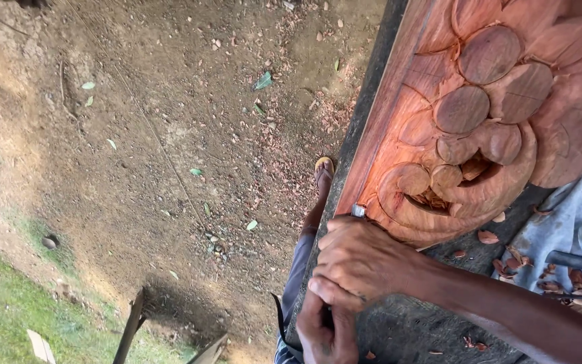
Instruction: Wood carving decorative patterns on a wooden panel using a hammer and various chisels.
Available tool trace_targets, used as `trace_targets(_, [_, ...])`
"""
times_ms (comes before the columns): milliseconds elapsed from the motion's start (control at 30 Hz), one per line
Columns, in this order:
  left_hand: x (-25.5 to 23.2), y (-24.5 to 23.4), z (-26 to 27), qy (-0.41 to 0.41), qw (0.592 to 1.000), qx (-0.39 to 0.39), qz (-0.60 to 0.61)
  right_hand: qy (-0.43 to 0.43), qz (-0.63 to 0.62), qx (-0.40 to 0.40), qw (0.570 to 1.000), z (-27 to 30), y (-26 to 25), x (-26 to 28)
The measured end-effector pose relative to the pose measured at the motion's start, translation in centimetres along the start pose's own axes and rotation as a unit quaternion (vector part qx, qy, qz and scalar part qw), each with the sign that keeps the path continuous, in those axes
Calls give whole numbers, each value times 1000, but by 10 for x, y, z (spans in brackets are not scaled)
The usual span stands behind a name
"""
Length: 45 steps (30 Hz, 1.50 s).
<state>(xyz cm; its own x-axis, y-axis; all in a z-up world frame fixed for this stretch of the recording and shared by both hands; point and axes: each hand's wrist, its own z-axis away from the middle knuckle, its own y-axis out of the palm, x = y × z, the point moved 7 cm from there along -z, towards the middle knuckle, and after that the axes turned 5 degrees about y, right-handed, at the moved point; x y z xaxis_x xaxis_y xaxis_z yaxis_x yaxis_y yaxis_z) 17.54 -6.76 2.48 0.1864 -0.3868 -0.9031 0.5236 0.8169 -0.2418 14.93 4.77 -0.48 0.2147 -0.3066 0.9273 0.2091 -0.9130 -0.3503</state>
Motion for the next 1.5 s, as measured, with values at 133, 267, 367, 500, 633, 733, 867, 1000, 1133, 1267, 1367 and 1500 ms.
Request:
trace_targets(133, [4, -2, -9, -8, 999, 35, -38, 2, 28, -70, 997, -1, -19, 5])
trace_targets(267, [11, -7, 1, -70, 993, 50, -82, -15, 25, -82, 996, 4, -8, 4])
trace_targets(367, [24, -10, 16, -54, 998, 7, 4, -53, 18, -31, 998, 1, -7, 3])
trace_targets(500, [29, -6, 26, -123, 987, 25, -98, -54, -30, 21, 998, 4, -1, 10])
trace_targets(633, [54, -5, 48, 37, 997, -10, -72, -53, -28, 34, 998, 4, -1, -1])
trace_targets(733, [65, -10, 50, -203, 976, -7, -79, -42, -38, 40, 998, 6, 2, 4])
trace_targets(867, [4, 1, 13, -5, 998, -14, -68, -39, -43, 18, 998, 3, -4, 5])
trace_targets(1000, [17, -1, 6, -110, 993, 0, -39, -12, -37, -9, 999, 1, -10, 2])
trace_targets(1133, [4, -1, -1, -9, 1000, 26, -13, 8, -29, -45, 999, 2, -9, 2])
trace_targets(1267, [17, -7, 2, 14, 1000, 16, 0, 9, -2, -89, 996, 1, -18, 5])
trace_targets(1367, [10, 0, -8, -29, 999, 31, -17, 18, 30, -128, 991, 3, -28, 4])
trace_targets(1500, [3, -3, -3, -24, 999, 37, -14, 20, 16, -93, 995, 2, -16, 1])
